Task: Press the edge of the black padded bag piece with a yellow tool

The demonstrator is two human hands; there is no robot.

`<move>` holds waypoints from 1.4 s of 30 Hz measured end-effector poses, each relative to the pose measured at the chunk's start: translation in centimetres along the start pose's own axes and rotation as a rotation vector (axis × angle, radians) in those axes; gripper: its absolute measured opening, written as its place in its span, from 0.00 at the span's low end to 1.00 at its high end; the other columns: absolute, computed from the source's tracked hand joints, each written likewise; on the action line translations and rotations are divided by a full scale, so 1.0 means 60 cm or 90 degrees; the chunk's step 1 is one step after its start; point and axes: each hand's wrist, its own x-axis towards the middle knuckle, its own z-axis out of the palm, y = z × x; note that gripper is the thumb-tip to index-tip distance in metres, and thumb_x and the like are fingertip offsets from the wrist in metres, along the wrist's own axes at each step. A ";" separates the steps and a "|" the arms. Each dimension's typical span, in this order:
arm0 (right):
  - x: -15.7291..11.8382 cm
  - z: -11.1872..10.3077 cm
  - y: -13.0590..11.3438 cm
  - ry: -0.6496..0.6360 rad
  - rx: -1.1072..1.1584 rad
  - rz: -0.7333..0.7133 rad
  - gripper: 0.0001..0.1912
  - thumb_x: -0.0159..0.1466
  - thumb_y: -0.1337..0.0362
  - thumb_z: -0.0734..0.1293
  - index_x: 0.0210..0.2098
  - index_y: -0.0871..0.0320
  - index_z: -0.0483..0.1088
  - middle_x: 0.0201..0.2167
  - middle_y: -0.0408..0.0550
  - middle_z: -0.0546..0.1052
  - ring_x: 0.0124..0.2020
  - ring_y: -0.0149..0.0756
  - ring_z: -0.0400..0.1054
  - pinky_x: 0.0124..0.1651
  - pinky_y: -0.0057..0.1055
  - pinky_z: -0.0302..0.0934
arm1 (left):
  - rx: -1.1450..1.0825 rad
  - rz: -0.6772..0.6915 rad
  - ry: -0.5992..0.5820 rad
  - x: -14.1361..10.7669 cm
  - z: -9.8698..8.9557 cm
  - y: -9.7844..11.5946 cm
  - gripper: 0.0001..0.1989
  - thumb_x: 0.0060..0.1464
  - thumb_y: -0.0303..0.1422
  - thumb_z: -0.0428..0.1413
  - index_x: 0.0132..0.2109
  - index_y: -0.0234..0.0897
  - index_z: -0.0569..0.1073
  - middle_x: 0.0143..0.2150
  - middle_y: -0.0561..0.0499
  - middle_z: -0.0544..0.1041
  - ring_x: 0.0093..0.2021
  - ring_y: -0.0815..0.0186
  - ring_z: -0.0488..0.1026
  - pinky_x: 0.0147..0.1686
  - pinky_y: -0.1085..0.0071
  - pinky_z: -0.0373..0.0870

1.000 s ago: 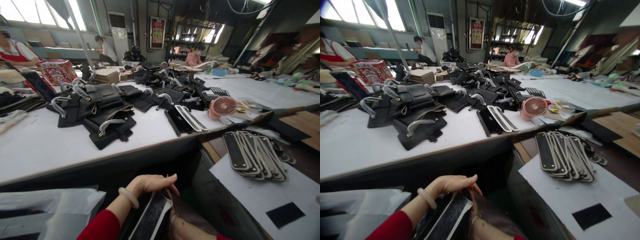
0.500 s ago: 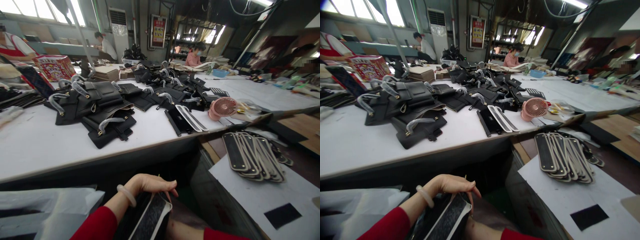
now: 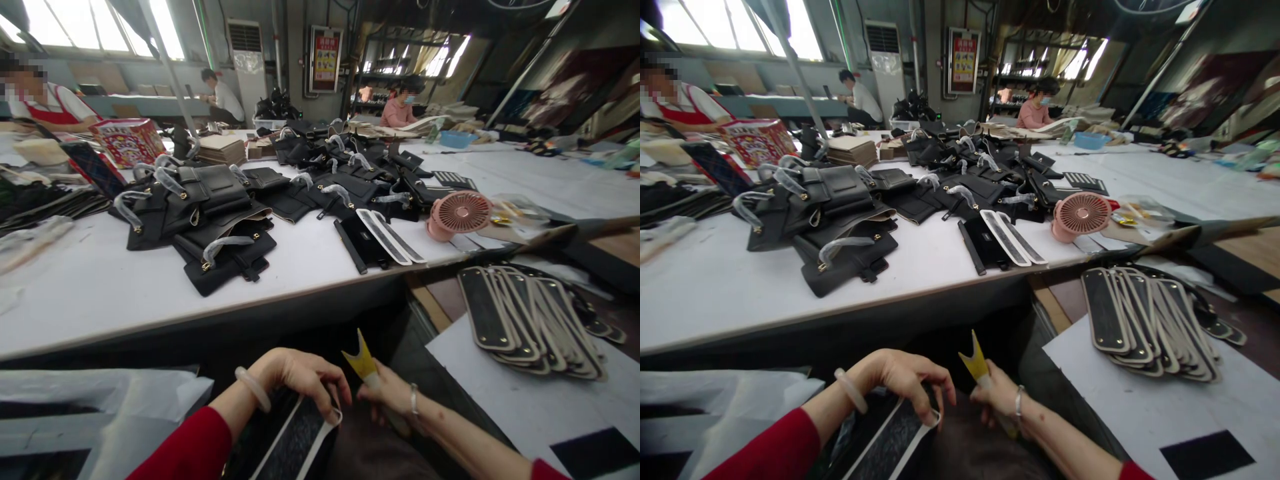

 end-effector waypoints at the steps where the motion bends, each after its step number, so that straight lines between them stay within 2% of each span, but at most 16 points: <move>1: -0.015 -0.033 0.001 0.002 -0.015 0.003 0.19 0.59 0.65 0.68 0.48 0.61 0.63 0.29 0.40 0.71 0.16 0.24 0.62 0.17 0.22 0.58 | -0.008 -0.006 -0.003 0.001 0.000 -0.001 0.36 0.27 0.47 0.72 0.47 0.42 0.74 0.40 0.52 0.77 0.45 0.55 0.74 0.43 0.62 0.69; 3: -0.056 -0.085 -0.008 -0.034 -0.040 -0.006 0.21 0.54 0.62 0.70 0.45 0.62 0.64 0.26 0.41 0.72 0.16 0.26 0.64 0.17 0.22 0.59 | -0.020 -0.013 -0.004 0.004 0.001 -0.003 0.36 0.27 0.45 0.72 0.48 0.42 0.73 0.41 0.52 0.77 0.44 0.56 0.74 0.40 0.64 0.70; 5: -0.100 -0.106 -0.032 -0.125 -0.066 0.006 0.21 0.56 0.56 0.70 0.42 0.63 0.66 0.23 0.43 0.73 0.14 0.27 0.64 0.15 0.21 0.59 | -0.028 -0.016 -0.003 0.006 0.001 -0.006 0.37 0.27 0.44 0.72 0.49 0.41 0.73 0.41 0.51 0.78 0.44 0.56 0.75 0.40 0.64 0.70; 7: -0.133 -0.094 -0.063 -0.241 -0.087 0.025 0.21 0.62 0.50 0.64 0.46 0.61 0.65 0.22 0.43 0.73 0.12 0.25 0.62 0.14 0.19 0.57 | -0.035 -0.016 0.004 0.009 0.002 -0.009 0.39 0.27 0.44 0.72 0.51 0.40 0.72 0.42 0.51 0.78 0.44 0.55 0.75 0.42 0.63 0.71; 9: -0.147 -0.063 -0.089 -0.278 -0.125 0.026 0.19 0.64 0.50 0.62 0.44 0.60 0.65 0.21 0.40 0.71 0.10 0.22 0.57 0.13 0.17 0.54 | -0.037 -0.015 0.014 0.009 0.002 -0.011 0.42 0.27 0.45 0.72 0.52 0.38 0.72 0.42 0.49 0.78 0.46 0.53 0.75 0.44 0.61 0.71; 12: -0.140 -0.016 -0.108 -0.229 -0.208 0.025 0.13 0.64 0.54 0.61 0.37 0.59 0.65 0.19 0.39 0.68 0.09 0.22 0.54 0.10 0.17 0.51 | -0.017 -0.024 0.044 0.006 0.002 -0.008 0.45 0.27 0.44 0.72 0.56 0.37 0.71 0.44 0.48 0.78 0.49 0.50 0.75 0.48 0.58 0.71; 15: -0.124 0.005 -0.108 -0.202 -0.225 0.019 0.11 0.65 0.57 0.59 0.37 0.59 0.65 0.18 0.38 0.68 0.08 0.24 0.55 0.08 0.18 0.51 | 0.012 -0.034 0.072 -0.002 0.001 -0.003 0.47 0.30 0.43 0.71 0.60 0.38 0.69 0.47 0.46 0.78 0.49 0.49 0.74 0.46 0.57 0.73; 22: -0.120 0.009 -0.103 -0.172 -0.252 0.021 0.12 0.66 0.57 0.59 0.37 0.60 0.66 0.19 0.40 0.68 0.11 0.25 0.58 0.09 0.17 0.51 | 0.016 -0.035 0.081 -0.006 -0.001 -0.005 0.50 0.32 0.44 0.70 0.64 0.38 0.65 0.51 0.46 0.77 0.51 0.51 0.74 0.47 0.62 0.73; 25: -0.117 0.014 -0.097 -0.177 -0.243 0.022 0.15 0.67 0.56 0.57 0.40 0.60 0.68 0.20 0.41 0.68 0.11 0.26 0.59 0.09 0.18 0.53 | 0.014 -0.038 0.090 -0.003 -0.001 -0.010 0.51 0.33 0.43 0.70 0.65 0.39 0.64 0.51 0.45 0.77 0.50 0.51 0.75 0.46 0.62 0.73; 33: -0.113 0.022 -0.086 -0.163 -0.261 0.020 0.18 0.67 0.52 0.57 0.40 0.60 0.68 0.21 0.41 0.69 0.13 0.27 0.59 0.12 0.19 0.52 | 0.004 -0.035 0.101 -0.002 -0.001 -0.018 0.52 0.34 0.43 0.70 0.67 0.39 0.61 0.53 0.46 0.77 0.54 0.51 0.73 0.51 0.62 0.71; 36: -0.114 0.025 -0.087 -0.152 -0.273 -0.008 0.18 0.67 0.52 0.57 0.38 0.60 0.69 0.23 0.42 0.70 0.15 0.26 0.60 0.15 0.19 0.51 | 0.002 -0.040 0.101 -0.002 -0.001 -0.016 0.55 0.33 0.45 0.70 0.68 0.37 0.59 0.55 0.44 0.76 0.55 0.50 0.72 0.52 0.61 0.71; 39: -0.118 0.031 -0.095 -0.140 -0.265 0.009 0.17 0.66 0.53 0.59 0.38 0.61 0.70 0.25 0.43 0.70 0.16 0.26 0.59 0.17 0.21 0.50 | 0.017 -0.047 0.112 -0.005 -0.001 -0.011 0.58 0.31 0.47 0.70 0.68 0.34 0.58 0.58 0.40 0.74 0.57 0.47 0.70 0.55 0.58 0.68; 42: -0.122 0.038 -0.104 -0.123 -0.250 0.004 0.15 0.66 0.55 0.60 0.36 0.61 0.71 0.23 0.42 0.70 0.18 0.27 0.59 0.22 0.23 0.51 | 0.024 -0.049 0.121 -0.008 0.000 -0.006 0.60 0.30 0.48 0.69 0.69 0.31 0.58 0.59 0.38 0.72 0.58 0.45 0.69 0.57 0.56 0.66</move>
